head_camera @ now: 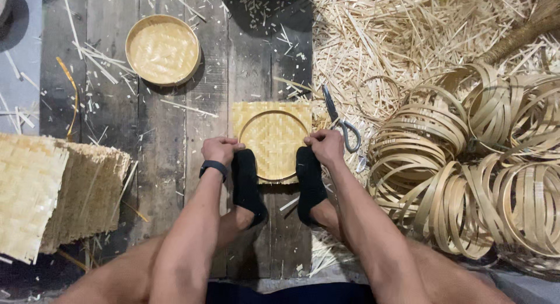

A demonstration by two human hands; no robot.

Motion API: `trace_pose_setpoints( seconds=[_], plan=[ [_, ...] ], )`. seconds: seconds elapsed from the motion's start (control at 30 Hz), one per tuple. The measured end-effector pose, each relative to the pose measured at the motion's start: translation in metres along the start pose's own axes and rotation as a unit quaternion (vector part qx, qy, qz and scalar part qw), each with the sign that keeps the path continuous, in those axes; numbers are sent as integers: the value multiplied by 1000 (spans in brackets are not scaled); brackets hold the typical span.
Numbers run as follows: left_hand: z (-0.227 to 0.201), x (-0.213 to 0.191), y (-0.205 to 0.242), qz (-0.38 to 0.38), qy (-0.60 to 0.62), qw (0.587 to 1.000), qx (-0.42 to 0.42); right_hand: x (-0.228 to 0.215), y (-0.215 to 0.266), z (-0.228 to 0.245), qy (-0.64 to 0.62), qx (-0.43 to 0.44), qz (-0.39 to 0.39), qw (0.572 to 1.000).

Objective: The person constructs bamboo basket bases by pressing circular frames onto woven mats and trimming the edges using shears.

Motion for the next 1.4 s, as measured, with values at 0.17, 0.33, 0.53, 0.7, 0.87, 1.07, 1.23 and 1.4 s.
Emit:
trace_pose_setpoints(
  seconds=[0.17,0.33,0.53,0.7,0.87,1.07,1.23,1.4],
  plan=[
    [-20,-23,1,79,-8,997,4,-9,10,28,37,-30,12,999],
    [-64,-25,-7,49,-138,984,104,16,52,73,159,-241,143,947],
    [-111,28,-11,-42,-180,813,552,71,94,76,406,-374,197,810],
    [-97,40,-9,11,-84,899,429,77,94,46,390,-426,149,803],
    [-105,43,-6,-12,-92,903,419,79,90,44,367,-419,171,813],
    [-113,40,-4,-1,-89,911,404,72,90,59,330,-370,196,846],
    [-111,42,-2,12,-98,918,385,63,83,53,346,-385,225,825],
    [-112,39,4,-15,-80,912,401,68,84,46,364,-457,133,801]
  ],
)
Point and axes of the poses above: each hand's wrist, its own y-axis away from the middle knuckle, its own x-axis out of the palm, z = x × y, the point moved 1 cm from there along -y, towards the middle knuckle, and after that the axes turned 7 degrees about -y, right-handed, at the moved point
